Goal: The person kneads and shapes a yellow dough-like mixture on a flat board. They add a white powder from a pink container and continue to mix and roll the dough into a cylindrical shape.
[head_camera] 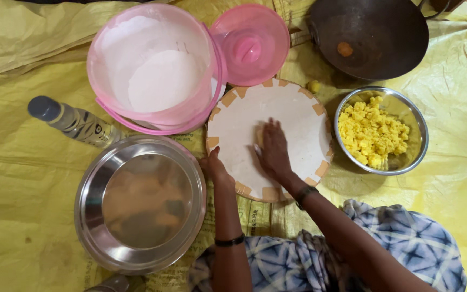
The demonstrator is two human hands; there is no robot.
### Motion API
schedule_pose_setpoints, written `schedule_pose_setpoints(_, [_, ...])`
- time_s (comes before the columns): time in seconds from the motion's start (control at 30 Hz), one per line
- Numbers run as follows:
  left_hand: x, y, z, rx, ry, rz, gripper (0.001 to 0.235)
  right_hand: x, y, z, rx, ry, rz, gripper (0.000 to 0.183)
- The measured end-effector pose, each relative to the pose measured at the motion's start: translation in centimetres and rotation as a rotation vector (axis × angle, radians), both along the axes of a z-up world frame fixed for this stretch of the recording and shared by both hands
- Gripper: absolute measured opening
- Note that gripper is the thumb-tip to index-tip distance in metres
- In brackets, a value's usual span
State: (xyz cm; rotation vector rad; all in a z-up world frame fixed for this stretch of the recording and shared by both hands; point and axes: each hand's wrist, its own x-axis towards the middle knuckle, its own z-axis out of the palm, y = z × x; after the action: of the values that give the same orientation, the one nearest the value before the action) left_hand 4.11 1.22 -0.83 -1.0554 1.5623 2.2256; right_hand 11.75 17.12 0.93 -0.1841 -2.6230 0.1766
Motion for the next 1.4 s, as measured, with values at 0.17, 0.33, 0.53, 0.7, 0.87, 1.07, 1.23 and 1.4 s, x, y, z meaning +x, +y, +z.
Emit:
schedule_pose_setpoints(0.17, [0.2,-0.5,0.2,0.077,0.039,0.029,0.06,-6.5,4.3,0.7,-0.097,0.002,0.122,0.027])
schedule_pose_setpoints(0.33, [0.3,-0.1,1.3,-0.017,-0.035,-0.007,0.073,-11.6,6.2,-0.2,-0.031,-0.096,0.06,0.02])
schedule_pose_setpoints(0.53, [0.5,0.4,1.7,-0.047,-0.006,0.009,0.09,-11.7,5.6,0.2,-0.033,-0.263,0.027,0.028])
schedule_pose_setpoints(0.7, [0.3,1.0,1.0,-0.114,0.016,-0.014,0.096,-5.9,2.5,1.8,0.026,-0.252,0.227,0.028])
schedule_pose_setpoints(0.87, [-0.3,0.2,0.3,-0.044,-0.063,-0.035,0.096,-0.1,0.6,4.8,0.023,-0.494,0.335,0.046])
schedule_pose_setpoints(1.07, [-0.4,0.4,-0.9,-0.067,-0.041,-0.039,0.086,2.7,2.3,4.0,0.142,-0.307,0.422,0.063])
schedule_pose_setpoints(1.23, [-0.6,0.3,-2.1,-0.006,-0.016,-0.008,0.075,3.5,3.6,-0.4,-0.108,-0.377,0.296,0.051])
schedule_pose_setpoints(1.4, [-0.9,-0.2,-2.9,0.061,-0.004,0.0,0.063,1.4,4.0,-0.7,-0.795,-0.312,-0.326,0.046])
